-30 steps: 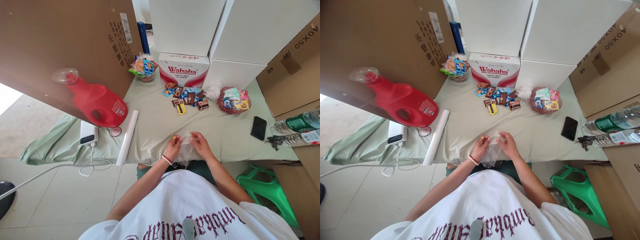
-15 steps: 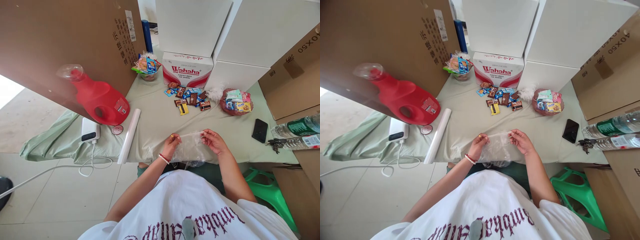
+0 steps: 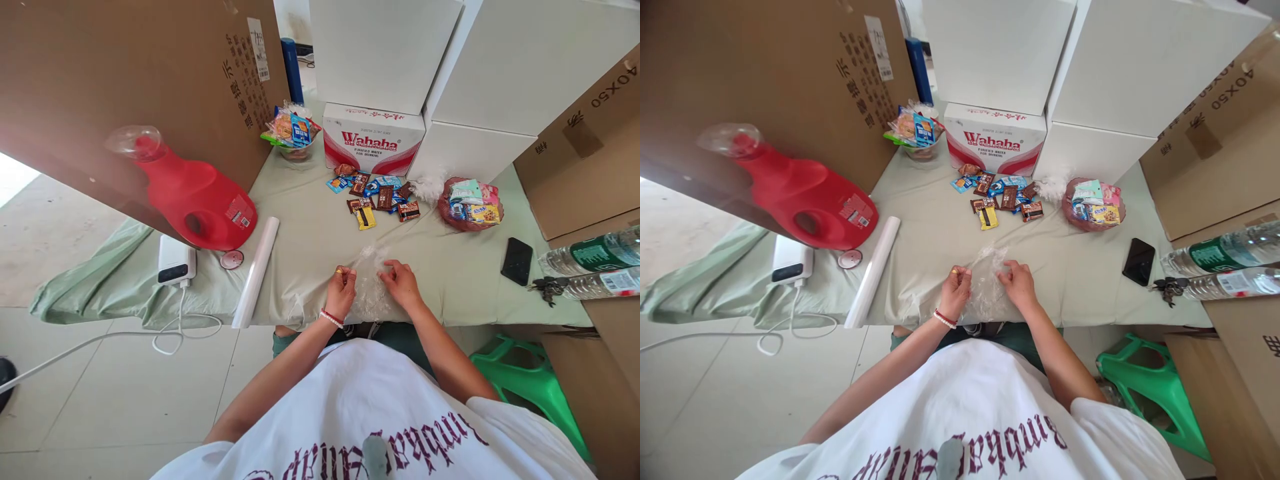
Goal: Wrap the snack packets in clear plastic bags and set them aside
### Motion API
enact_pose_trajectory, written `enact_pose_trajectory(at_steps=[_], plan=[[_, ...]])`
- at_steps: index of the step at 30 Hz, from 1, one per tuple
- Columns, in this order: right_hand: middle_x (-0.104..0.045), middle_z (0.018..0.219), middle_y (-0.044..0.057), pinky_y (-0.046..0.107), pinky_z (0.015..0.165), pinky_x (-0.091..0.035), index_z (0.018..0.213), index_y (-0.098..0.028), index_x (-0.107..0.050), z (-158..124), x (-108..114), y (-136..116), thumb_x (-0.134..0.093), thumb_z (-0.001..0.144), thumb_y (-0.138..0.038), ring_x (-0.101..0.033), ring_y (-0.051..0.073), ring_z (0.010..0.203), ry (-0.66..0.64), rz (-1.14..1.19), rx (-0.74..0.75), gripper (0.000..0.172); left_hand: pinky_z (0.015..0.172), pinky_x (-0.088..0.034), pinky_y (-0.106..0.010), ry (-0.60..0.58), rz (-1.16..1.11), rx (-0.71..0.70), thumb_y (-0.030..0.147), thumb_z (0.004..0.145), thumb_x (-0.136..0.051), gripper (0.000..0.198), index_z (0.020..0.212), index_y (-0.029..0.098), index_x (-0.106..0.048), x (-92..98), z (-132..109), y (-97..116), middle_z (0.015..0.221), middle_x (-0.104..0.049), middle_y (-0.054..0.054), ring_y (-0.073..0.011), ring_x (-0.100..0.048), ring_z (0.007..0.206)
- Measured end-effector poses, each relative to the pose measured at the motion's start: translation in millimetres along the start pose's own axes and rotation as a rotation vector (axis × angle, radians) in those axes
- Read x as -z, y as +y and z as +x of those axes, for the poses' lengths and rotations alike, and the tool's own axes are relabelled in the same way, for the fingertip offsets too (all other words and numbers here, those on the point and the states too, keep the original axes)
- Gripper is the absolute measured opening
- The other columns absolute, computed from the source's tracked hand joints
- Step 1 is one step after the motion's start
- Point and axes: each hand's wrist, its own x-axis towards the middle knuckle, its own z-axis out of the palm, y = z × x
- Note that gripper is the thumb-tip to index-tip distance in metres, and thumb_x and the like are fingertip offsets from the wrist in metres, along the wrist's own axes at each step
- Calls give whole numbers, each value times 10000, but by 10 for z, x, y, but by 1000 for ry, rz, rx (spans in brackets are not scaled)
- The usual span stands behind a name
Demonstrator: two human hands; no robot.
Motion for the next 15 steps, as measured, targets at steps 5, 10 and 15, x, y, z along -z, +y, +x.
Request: enact_pose_trajectory(at_steps=[5,10,15], plan=[[-388,590,-70,287,601,-397,912,-239,-654,177,-90,134,-615,846,-582,-420,153,572,94,344,-158,352,651,-527,-335,217,136,-28,419,996,-479,184,945,243,-492,285,117,9,685,-495,46,-162,-551,595],[-548,757,-4,315,709,-473,886,-236,-675,232,-74,136,-617,830,-541,-519,171,690,116,262,-97,315,1170,-362,-551,341,572,-454,194,878,-614,246,1121,199,-651,415,140,51,1196,-662,-150,-310,-568,1306],[-635,932,54,352,762,-514,875,-236,-632,248,-68,108,-610,813,-538,-602,198,798,133,272,-69,309,1285,-192,-553,-168,1046,-797,169,976,-472,397,1286,281,-692,255,207,151,1439,-658,-92,-254,-463,1489]])
